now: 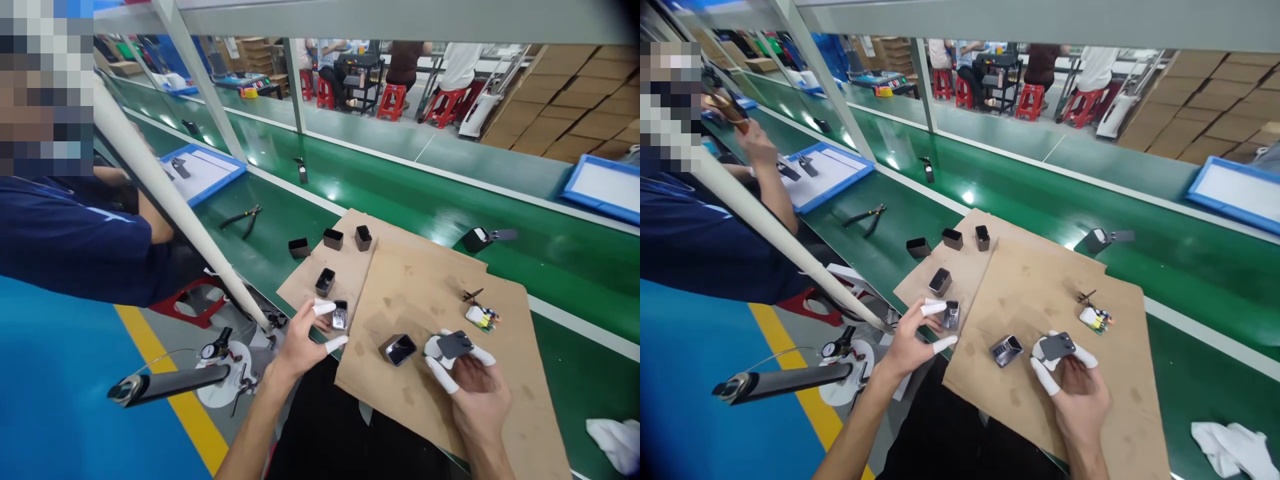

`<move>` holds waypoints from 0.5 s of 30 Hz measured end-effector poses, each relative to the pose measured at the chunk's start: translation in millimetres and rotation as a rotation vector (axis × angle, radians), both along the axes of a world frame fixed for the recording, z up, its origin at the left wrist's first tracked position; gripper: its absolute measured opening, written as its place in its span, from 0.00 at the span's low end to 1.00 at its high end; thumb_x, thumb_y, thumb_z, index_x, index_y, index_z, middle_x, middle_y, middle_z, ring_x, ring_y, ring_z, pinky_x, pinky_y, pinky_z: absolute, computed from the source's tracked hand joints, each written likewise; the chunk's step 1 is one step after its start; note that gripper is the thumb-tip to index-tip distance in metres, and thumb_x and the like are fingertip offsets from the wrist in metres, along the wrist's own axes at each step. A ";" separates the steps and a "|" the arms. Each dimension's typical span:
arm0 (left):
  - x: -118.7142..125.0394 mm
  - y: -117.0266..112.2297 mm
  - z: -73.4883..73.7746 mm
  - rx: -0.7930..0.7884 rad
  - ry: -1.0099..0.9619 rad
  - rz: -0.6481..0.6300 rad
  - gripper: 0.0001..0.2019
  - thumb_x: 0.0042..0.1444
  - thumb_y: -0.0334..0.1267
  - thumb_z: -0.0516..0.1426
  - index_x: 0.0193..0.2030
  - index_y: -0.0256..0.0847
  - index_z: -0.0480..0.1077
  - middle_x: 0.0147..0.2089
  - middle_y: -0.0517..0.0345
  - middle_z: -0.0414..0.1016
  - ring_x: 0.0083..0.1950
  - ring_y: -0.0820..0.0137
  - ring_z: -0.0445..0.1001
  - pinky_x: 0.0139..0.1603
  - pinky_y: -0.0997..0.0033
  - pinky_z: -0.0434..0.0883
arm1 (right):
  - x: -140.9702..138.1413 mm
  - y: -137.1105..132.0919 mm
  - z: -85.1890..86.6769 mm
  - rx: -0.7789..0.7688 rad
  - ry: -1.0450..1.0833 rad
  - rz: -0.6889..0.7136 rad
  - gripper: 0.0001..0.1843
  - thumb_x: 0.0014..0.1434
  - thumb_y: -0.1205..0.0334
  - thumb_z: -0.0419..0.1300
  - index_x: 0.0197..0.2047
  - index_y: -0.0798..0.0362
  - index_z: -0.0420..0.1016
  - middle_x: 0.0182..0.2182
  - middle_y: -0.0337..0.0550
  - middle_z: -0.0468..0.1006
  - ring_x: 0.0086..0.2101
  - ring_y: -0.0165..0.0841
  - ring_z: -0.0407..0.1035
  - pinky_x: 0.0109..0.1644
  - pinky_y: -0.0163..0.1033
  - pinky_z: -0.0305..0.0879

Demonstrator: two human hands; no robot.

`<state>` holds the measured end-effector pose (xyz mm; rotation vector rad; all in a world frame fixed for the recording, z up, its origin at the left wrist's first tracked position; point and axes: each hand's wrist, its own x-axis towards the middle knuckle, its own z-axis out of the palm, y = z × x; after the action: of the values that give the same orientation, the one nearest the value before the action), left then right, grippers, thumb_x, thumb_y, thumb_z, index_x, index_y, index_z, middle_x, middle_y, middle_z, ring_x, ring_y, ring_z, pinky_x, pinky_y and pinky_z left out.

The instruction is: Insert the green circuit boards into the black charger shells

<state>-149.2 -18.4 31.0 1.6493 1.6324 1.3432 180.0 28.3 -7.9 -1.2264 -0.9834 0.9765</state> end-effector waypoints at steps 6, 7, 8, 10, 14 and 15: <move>9.0 14.9 3.7 -0.177 0.090 -0.018 0.35 0.56 0.42 0.75 0.68 0.44 0.71 0.49 0.57 0.75 0.37 0.71 0.78 0.41 0.66 0.83 | -3.5 2.5 2.1 -0.004 -0.009 -0.035 0.40 0.31 0.61 0.88 0.48 0.51 0.80 0.47 0.52 0.88 0.48 0.51 0.85 0.68 0.75 0.71; 10.5 15.9 8.7 -0.160 0.107 -0.021 0.32 0.56 0.41 0.75 0.65 0.44 0.73 0.49 0.56 0.76 0.40 0.68 0.79 0.45 0.64 0.83 | -4.4 1.6 4.9 -0.006 -0.006 -0.034 0.39 0.32 0.62 0.88 0.48 0.51 0.79 0.47 0.52 0.88 0.47 0.52 0.85 0.67 0.74 0.73; 12.3 15.9 15.0 -0.127 0.112 -0.026 0.29 0.55 0.40 0.75 0.63 0.44 0.74 0.50 0.55 0.77 0.45 0.65 0.81 0.49 0.62 0.83 | -5.3 0.0 9.0 -0.011 -0.005 -0.032 0.37 0.33 0.62 0.88 0.47 0.51 0.80 0.48 0.53 0.88 0.47 0.52 0.85 0.66 0.73 0.74; 16.9 13.2 30.4 -0.047 0.086 -0.027 0.29 0.54 0.41 0.76 0.61 0.43 0.75 0.53 0.52 0.78 0.53 0.60 0.81 0.56 0.58 0.82 | -6.6 -5.6 21.3 -0.027 0.002 -0.026 0.34 0.37 0.61 0.86 0.48 0.52 0.81 0.51 0.55 0.87 0.48 0.54 0.85 0.63 0.72 0.77; 31.1 4.3 63.7 0.061 -0.023 -0.056 0.32 0.54 0.42 0.77 0.64 0.43 0.74 0.53 0.50 0.77 0.55 0.59 0.81 0.57 0.55 0.83 | -7.3 -20.3 64.2 -0.031 0.017 0.003 0.39 0.40 0.60 0.86 0.57 0.48 0.83 0.57 0.57 0.85 0.53 0.58 0.84 0.56 0.65 0.83; 35.6 2.9 70.7 0.089 -0.053 -0.071 0.33 0.54 0.41 0.77 0.65 0.43 0.75 0.54 0.50 0.76 0.54 0.59 0.81 0.56 0.55 0.84 | -6.9 -23.3 77.4 -0.005 0.016 0.027 0.41 0.39 0.58 0.88 0.57 0.48 0.83 0.56 0.57 0.86 0.52 0.59 0.84 0.53 0.63 0.84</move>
<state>-113.6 -15.5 101.7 1.6908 1.4898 1.4306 173.1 5.1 69.5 -1.2099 -0.9875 1.0090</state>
